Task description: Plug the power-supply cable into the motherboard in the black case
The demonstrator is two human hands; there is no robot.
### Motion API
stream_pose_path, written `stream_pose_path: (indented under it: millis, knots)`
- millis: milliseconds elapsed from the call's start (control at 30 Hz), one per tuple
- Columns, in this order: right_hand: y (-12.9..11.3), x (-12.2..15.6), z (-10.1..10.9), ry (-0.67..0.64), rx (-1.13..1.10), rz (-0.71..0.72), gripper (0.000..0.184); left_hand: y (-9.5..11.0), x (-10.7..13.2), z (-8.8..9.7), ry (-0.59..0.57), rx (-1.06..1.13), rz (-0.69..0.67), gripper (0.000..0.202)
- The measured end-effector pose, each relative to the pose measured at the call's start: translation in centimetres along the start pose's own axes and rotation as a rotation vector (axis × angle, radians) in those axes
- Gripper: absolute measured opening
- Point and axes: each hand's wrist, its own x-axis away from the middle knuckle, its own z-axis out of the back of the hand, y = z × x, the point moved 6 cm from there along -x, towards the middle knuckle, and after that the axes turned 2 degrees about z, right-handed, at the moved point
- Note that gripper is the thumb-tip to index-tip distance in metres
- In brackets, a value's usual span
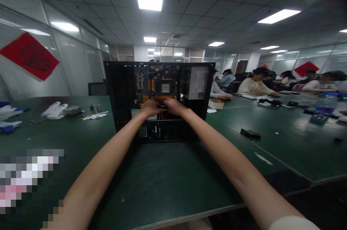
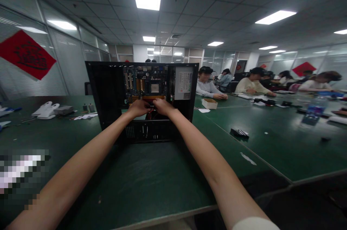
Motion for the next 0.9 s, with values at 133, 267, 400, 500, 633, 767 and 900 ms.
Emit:
stream_pose_path:
  millis: [133, 267, 400, 500, 633, 767, 900]
  knots:
    - [0.0, -0.1, -0.1, -0.013, 0.019, -0.010, 0.022, -0.3, -0.2, -0.3, -0.010, 0.013, 0.001, 0.033]
    - [0.2, -0.3, -0.1, -0.019, 0.023, -0.018, 0.024, -0.1, -0.5, -0.6, -0.009, 0.017, -0.057, 0.032]
    - [0.3, -0.2, -0.1, -0.027, 0.019, -0.026, 0.025, 0.2, -0.5, -0.7, -0.014, 0.027, -0.088, 0.032]
    - [0.2, -0.1, 0.1, -0.027, 0.015, -0.031, 0.025, 0.3, -0.4, -0.4, -0.008, 0.020, -0.098, 0.033]
    - [0.0, 0.0, 0.4, -0.032, 0.025, -0.041, 0.024, 0.6, -0.2, -0.1, 0.012, -0.027, -0.102, 0.031]
    - [-0.1, 0.5, 0.5, -0.035, 0.036, -0.069, 0.029, 1.1, 0.0, 0.0, 0.021, -0.093, -0.106, 0.030]
    - [0.2, 1.1, 0.1, -0.061, 0.027, -0.108, 0.028, 1.6, 0.4, 0.3, 0.024, -0.134, -0.120, 0.031]
